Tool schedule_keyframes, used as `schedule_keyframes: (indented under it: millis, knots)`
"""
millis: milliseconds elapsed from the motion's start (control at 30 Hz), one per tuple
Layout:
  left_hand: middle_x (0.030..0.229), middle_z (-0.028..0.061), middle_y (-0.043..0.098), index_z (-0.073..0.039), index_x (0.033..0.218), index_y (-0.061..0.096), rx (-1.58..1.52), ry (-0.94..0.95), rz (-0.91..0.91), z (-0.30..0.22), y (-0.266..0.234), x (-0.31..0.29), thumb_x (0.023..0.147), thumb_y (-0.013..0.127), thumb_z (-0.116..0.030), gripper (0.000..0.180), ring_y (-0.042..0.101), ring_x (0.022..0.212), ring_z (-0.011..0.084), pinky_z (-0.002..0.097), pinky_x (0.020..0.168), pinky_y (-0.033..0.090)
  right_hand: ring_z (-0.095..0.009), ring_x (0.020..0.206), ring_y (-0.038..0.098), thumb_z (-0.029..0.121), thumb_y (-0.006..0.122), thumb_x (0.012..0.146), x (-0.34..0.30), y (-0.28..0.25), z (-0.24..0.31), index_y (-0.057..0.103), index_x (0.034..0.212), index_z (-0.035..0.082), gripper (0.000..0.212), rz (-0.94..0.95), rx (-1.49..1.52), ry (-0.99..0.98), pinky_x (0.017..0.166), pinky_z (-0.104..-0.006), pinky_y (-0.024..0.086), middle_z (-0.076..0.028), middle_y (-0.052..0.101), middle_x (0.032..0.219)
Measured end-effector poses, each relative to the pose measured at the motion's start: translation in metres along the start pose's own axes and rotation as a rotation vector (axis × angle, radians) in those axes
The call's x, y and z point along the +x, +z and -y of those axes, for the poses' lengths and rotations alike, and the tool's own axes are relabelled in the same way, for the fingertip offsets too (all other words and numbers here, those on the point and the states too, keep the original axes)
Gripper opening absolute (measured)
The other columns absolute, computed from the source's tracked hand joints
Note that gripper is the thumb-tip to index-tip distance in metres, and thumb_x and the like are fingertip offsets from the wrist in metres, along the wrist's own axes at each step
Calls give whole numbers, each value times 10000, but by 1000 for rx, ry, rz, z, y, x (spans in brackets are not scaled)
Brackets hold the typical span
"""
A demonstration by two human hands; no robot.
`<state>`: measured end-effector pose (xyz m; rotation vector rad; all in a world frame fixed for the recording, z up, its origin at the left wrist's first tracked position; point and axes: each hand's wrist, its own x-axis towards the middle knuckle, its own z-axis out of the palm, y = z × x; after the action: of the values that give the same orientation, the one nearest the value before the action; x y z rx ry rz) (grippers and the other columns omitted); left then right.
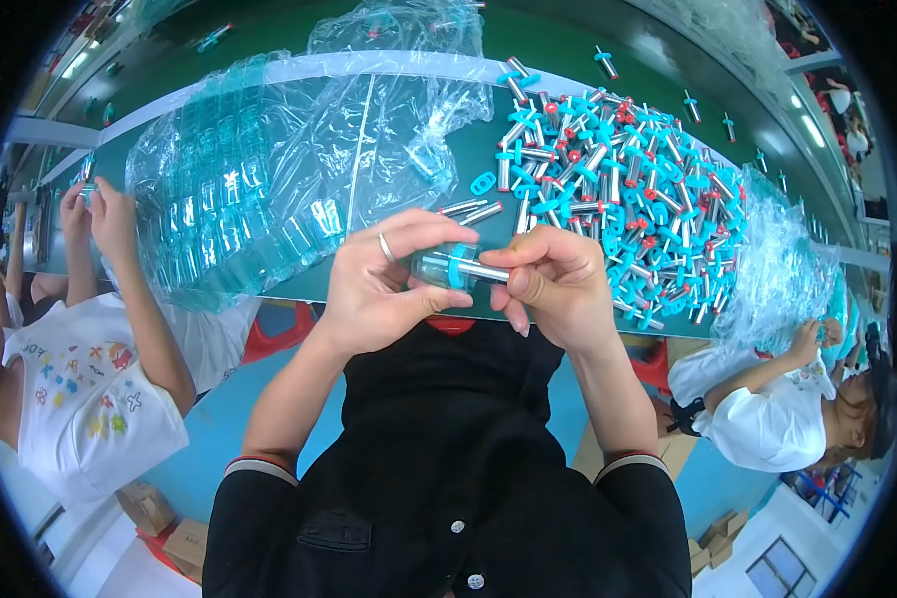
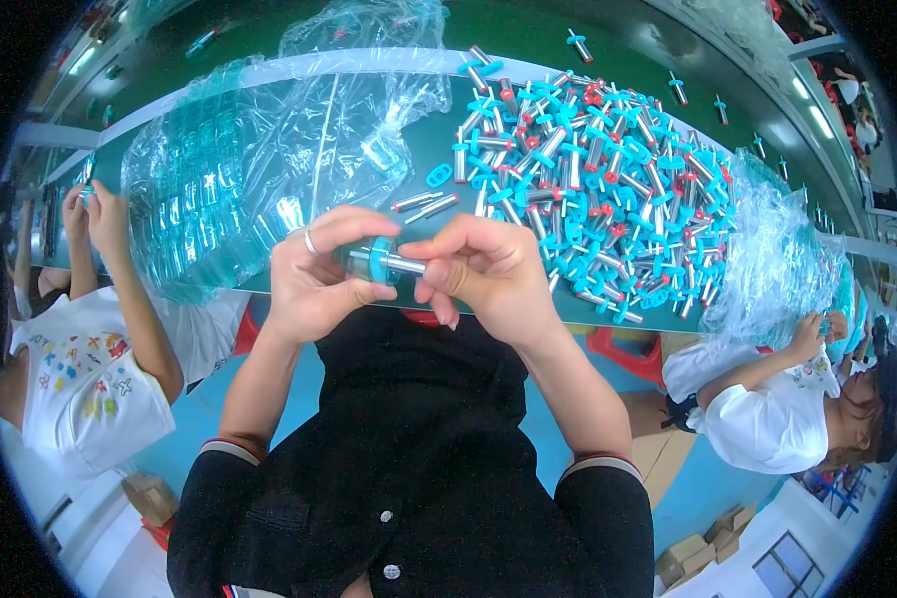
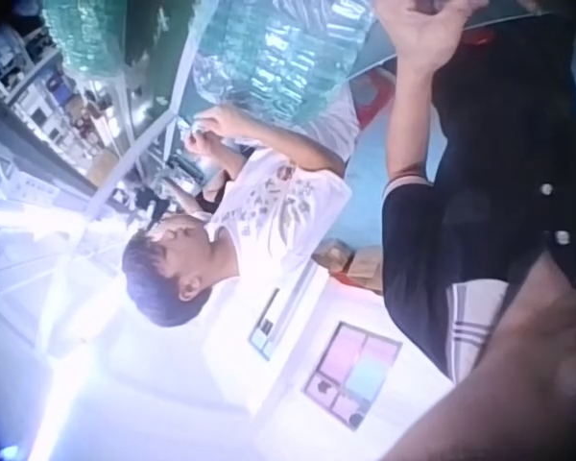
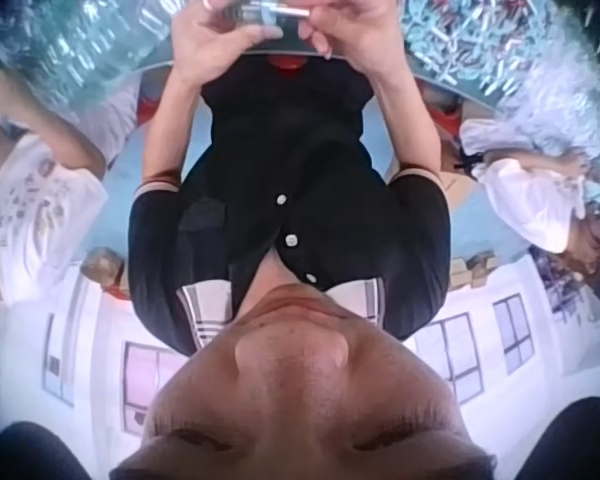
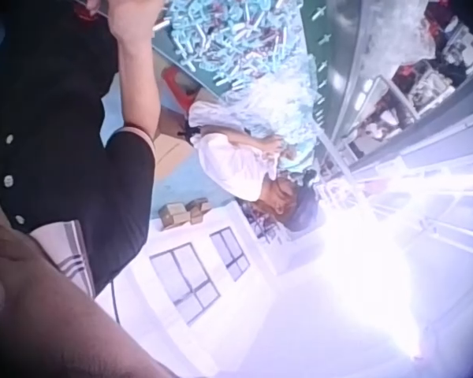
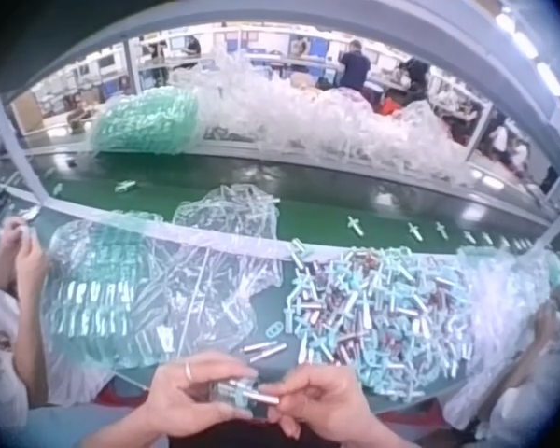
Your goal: The person assembles small plastic components and metal inserts by hand, taking them from plastic packaging and fitting them together.
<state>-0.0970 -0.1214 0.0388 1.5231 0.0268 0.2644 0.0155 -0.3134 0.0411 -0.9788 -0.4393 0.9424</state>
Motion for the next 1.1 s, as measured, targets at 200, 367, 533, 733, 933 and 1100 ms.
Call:
schedule_keyframes:
  millis: [200,367,533,733,933,1100]
  knots:
    - [1135,125,628,23,1167,695,-27,-13,7,-6,4,-3,714,765,137,472,651,997,164,274,752,618,-128,569,629,-12,649,945,-11,11,1,666,1046,-52,110,-49,-71,-42,501,-231,493,-135,694,783]
    - [1134,129,629,25,1165,693,17,21,15,-5,6,-1,728,751,133,455,656,994,168,278,747,628,-132,575,635,-8,640,954,-10,8,0,661,1022,-53,84,-42,-50,-43,508,-237,502,-134,694,784]
    - [1127,125,631,21,1181,689,49,26,30,-3,6,-3,735,789,59,458,650,982,165,280,760,579,-134,593,644,16,629,969,-8,6,-4,647,1042,-45,97,-11,-3,-32,517,-243,516,-126,688,779]
    - [1076,124,630,-18,1216,680,421,153,15,7,8,1,731,796,-10,500,636,978,242,343,915,511,-106,664,636,35,716,910,-13,23,-15,659,1092,-24,200,-224,-411,-117,584,-238,521,-95,686,853]
    - [1119,147,715,-51,1192,704,286,150,-2,28,3,1,786,750,-18,410,698,1025,285,370,914,535,-92,671,584,-16,803,806,-12,29,-16,655,1110,-36,338,-288,-865,-468,579,-219,472,-67,635,856]
    - [1157,146,716,-47,1180,716,247,67,-12,33,6,-2,805,744,-21,377,700,1071,278,362,937,538,-86,598,559,-15,813,786,-8,36,-12,679,1076,-6,319,-412,-822,-513,524,-216,438,-58,619,806]
